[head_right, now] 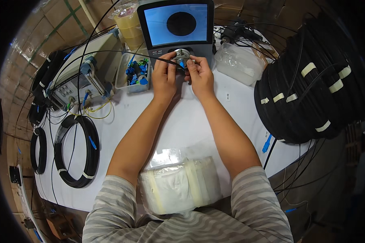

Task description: Inspecting the end-face of a fiber optic cable connector using a digital inspection probe and monitor.

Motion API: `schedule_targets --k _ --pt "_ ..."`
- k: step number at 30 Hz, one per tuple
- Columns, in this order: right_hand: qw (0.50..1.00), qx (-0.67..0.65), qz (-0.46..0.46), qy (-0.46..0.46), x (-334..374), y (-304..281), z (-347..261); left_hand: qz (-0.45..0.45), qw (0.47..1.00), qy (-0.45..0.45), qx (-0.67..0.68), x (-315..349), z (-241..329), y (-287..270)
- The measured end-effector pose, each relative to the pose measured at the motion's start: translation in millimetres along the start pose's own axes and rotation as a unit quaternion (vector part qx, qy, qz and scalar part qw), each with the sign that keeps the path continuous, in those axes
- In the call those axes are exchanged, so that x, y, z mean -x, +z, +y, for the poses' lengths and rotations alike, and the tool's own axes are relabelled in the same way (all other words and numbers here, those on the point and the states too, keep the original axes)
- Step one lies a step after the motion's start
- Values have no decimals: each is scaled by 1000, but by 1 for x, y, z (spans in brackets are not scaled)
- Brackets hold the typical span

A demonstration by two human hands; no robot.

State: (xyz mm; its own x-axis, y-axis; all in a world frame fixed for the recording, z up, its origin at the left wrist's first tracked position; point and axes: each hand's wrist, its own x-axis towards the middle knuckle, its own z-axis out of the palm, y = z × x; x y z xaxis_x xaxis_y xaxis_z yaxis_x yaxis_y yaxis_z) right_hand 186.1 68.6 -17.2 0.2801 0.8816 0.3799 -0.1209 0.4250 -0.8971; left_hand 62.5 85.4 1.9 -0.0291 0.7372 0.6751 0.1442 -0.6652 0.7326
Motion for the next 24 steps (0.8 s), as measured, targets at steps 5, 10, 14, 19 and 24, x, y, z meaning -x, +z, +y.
schedule_targets --k 5,10,14,19,24 --pt "1000 -1 -2 0 2 2 -2 1 1000 -15 0 0 0 -2" --pt "1000 -1 -3 -4 2 1 -2 5 1000 8 -26 -1 3 -2" --pt "1000 -5 -5 0 1 0 -1 4 999 10 -32 -1 0 -2" --pt "1000 -8 -4 5 1 2 -1 2 998 43 -46 -1 -5 -3" --pt "1000 -10 -8 7 1 2 -1 3 999 19 -35 0 3 -3"
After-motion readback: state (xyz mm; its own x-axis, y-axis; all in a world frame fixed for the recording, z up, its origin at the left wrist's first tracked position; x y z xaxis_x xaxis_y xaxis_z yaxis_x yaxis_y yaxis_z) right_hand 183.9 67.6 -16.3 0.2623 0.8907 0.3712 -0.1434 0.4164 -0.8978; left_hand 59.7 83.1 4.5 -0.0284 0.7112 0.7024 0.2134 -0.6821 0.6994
